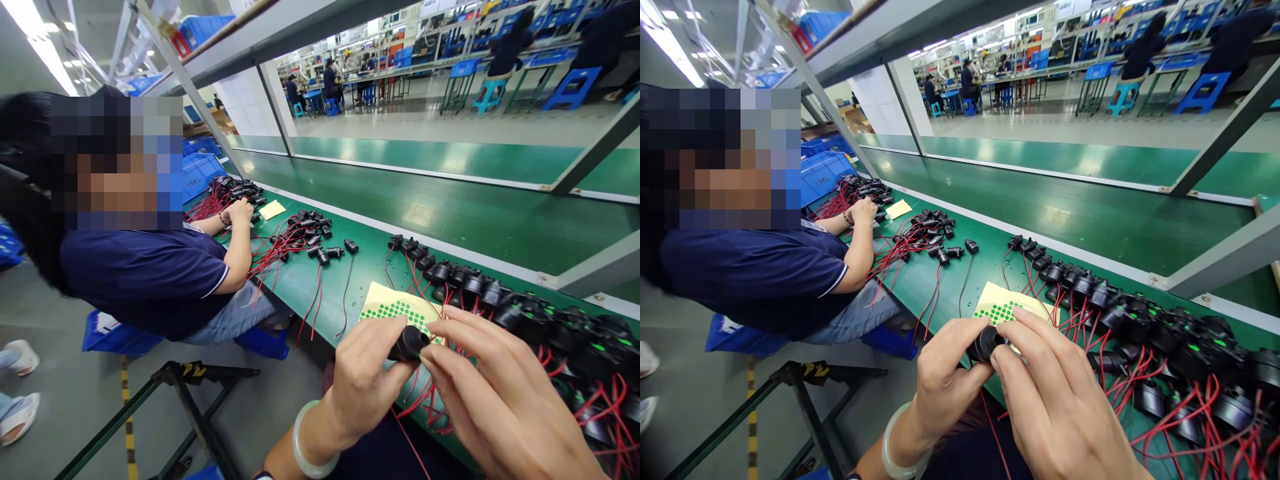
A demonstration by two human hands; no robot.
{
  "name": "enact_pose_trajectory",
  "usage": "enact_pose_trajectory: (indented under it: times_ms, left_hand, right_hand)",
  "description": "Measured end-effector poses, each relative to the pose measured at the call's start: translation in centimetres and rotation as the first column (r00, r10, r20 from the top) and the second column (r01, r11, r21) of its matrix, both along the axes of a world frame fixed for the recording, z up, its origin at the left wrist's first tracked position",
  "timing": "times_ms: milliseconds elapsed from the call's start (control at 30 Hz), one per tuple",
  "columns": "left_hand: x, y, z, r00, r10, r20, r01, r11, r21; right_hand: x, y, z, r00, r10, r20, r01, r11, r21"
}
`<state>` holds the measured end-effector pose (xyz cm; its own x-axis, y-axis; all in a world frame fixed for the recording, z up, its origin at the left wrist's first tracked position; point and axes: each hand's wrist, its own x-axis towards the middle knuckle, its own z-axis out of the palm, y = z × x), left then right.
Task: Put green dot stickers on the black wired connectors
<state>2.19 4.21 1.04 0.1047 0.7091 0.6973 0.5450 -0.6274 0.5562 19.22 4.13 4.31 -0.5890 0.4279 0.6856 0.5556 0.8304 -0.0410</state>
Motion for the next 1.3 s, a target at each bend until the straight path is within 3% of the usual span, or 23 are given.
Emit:
enact_pose_trajectory:
  times_ms: [367, 567, 700, 1000, 1300]
  left_hand:
    - [-0.2, 0.0, 0.0, 0.999, 0.042, -0.033, -0.041, 0.999, 0.027]
    - [-0.2, 0.0, -0.1, 0.998, 0.043, -0.039, -0.042, 0.999, 0.014]
    - [-0.2, 0.0, -0.2, 0.998, 0.055, -0.041, -0.054, 0.998, 0.015]
    - [-0.2, 0.0, 0.2, 0.996, 0.083, -0.006, -0.083, 0.997, 0.005]
    - [0.0, -0.4, -0.3, 0.994, 0.076, 0.075, -0.073, 0.997, -0.038]
  right_hand:
    - [-0.1, 0.1, 0.1, 0.999, 0.033, 0.023, -0.034, 0.999, 0.017]
    - [-0.3, 0.4, 0.4, 0.996, -0.077, -0.035, 0.076, 0.997, -0.019]
    - [-0.5, 0.6, 0.4, 0.994, -0.076, -0.082, 0.072, 0.996, -0.048]
    - [-0.5, 0.0, -1.7, 0.979, 0.029, -0.201, -0.055, 0.990, -0.126]
    - [-0.4, -0.6, -3.4, 0.923, -0.046, -0.381, -0.063, 0.961, -0.268]
